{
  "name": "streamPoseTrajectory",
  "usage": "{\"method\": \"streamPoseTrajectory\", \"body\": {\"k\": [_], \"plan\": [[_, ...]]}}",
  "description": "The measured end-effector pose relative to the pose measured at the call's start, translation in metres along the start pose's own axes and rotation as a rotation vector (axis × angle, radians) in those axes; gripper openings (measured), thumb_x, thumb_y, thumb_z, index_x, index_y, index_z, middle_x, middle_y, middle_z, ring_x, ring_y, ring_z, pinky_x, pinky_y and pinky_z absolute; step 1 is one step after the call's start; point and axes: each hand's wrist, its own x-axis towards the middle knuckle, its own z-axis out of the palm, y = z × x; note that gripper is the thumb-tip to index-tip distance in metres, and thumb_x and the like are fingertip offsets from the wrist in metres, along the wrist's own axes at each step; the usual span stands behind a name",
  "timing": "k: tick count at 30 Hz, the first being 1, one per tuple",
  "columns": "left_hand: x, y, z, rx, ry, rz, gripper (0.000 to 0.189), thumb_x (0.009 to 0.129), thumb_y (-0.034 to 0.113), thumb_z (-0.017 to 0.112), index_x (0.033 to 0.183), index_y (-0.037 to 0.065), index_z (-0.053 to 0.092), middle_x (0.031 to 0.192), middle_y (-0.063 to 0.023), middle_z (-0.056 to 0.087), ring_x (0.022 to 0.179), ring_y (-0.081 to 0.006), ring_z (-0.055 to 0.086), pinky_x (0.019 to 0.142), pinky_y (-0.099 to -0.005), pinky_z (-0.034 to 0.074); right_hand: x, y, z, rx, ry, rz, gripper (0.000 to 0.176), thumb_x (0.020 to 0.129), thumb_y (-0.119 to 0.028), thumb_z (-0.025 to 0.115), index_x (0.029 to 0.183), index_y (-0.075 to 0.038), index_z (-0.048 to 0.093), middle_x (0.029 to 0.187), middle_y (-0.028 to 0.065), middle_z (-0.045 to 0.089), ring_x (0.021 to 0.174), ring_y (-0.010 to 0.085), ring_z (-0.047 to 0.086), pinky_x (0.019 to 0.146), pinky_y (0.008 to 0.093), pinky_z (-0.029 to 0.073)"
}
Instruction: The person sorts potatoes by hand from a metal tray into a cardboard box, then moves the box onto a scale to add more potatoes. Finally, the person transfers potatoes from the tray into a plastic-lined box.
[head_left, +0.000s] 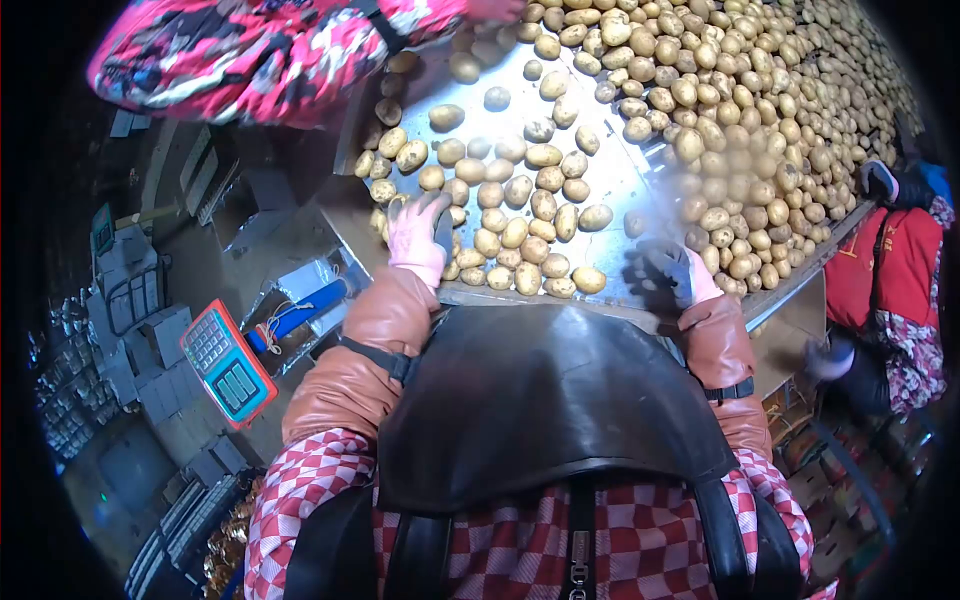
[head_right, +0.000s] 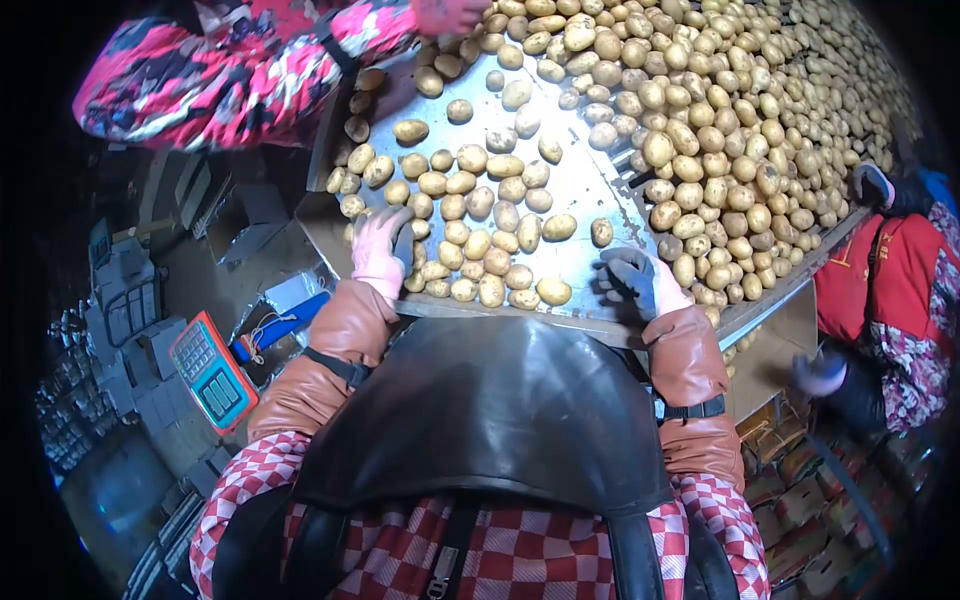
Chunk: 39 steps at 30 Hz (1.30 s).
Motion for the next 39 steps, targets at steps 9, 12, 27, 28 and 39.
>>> {"method": "streamPoseTrajectory", "body": {"k": [9, 12, 27, 28, 39], "plan": [[0.002, 0.010, 0.017, 0.363, -0.444, 0.363, 0.057, 0.084, 0.027, 0.066, 0.138, 0.025, 0.048, 0.149, -0.0134, 0.035, 0.138, -0.0387, 0.033, 0.112, -0.0623, 0.023, 0.063, 0.056, -0.008, -0.995, -0.233, 0.136, 0.022, 0.091, -0.023, 0.064, 0.086, -0.003, 0.071, 0.070, 0.0052, 0.068, 0.062, 0.0141, 0.060, 0.058, 0.0296, 0.047], [-0.013, -0.020, -0.006, 0.096, -0.141, 0.138, 0.048, 0.085, 0.022, 0.064, 0.132, 0.030, 0.057, 0.146, -0.0146, 0.041, 0.129, -0.0406, 0.041, 0.109, -0.0531, 0.032, 0.060, 0.040, 0.035, -0.724, -0.216, 0.269, 0.017, 0.092, -0.015, 0.062, 0.085, 0.001, 0.063, 0.069, 0.0075, 0.062, 0.056, 0.0168, 0.057, 0.049, 0.0319, 0.043], [-0.049, 0.015, -0.024, 0.114, -0.045, -0.139, 0.042, 0.077, 0.008, 0.062, 0.118, 0.016, 0.065, 0.110, -0.0130, 0.066, 0.110, -0.0353, 0.057, 0.095, -0.0458, 0.046, 0.166, 0.026, 0.008, -1.161, 0.285, -0.460, 0.020, 0.088, -0.019, 0.052, 0.101, -0.011, 0.064, 0.103, 0.0016, 0.066, 0.101, 0.0157, 0.062, 0.097, 0.0357, 0.045], [-0.045, 0.022, -0.017, -0.020, -0.087, -0.033, 0.043, 0.076, 0.007, 0.060, 0.118, 0.015, 0.064, 0.112, -0.0141, 0.064, 0.110, -0.0349, 0.058, 0.092, -0.0457, 0.047, 0.162, 0.023, 0.011, -1.218, 0.367, -0.362, 0.018, 0.086, -0.020, 0.052, 0.094, -0.012, 0.066, 0.100, 0.0007, 0.067, 0.099, 0.0156, 0.063, 0.097, 0.0356, 0.045], [0.019, 0.060, 0.020, 0.117, -0.477, -0.279, 0.034, 0.099, 0.014, 0.033, 0.129, 0.006, 0.046, 0.109, -0.0229, 0.066, 0.100, -0.0369, 0.065, 0.085, -0.0457, 0.051, 0.135, 0.044, 0.043, -0.828, -0.167, -0.477, 0.055, 0.087, -0.019, 0.067, 0.135, -0.001, 0.050, 0.121, 0.0187, 0.062, 0.108, 0.0253, 0.063, 0.090, 0.0355, 0.051]]}}
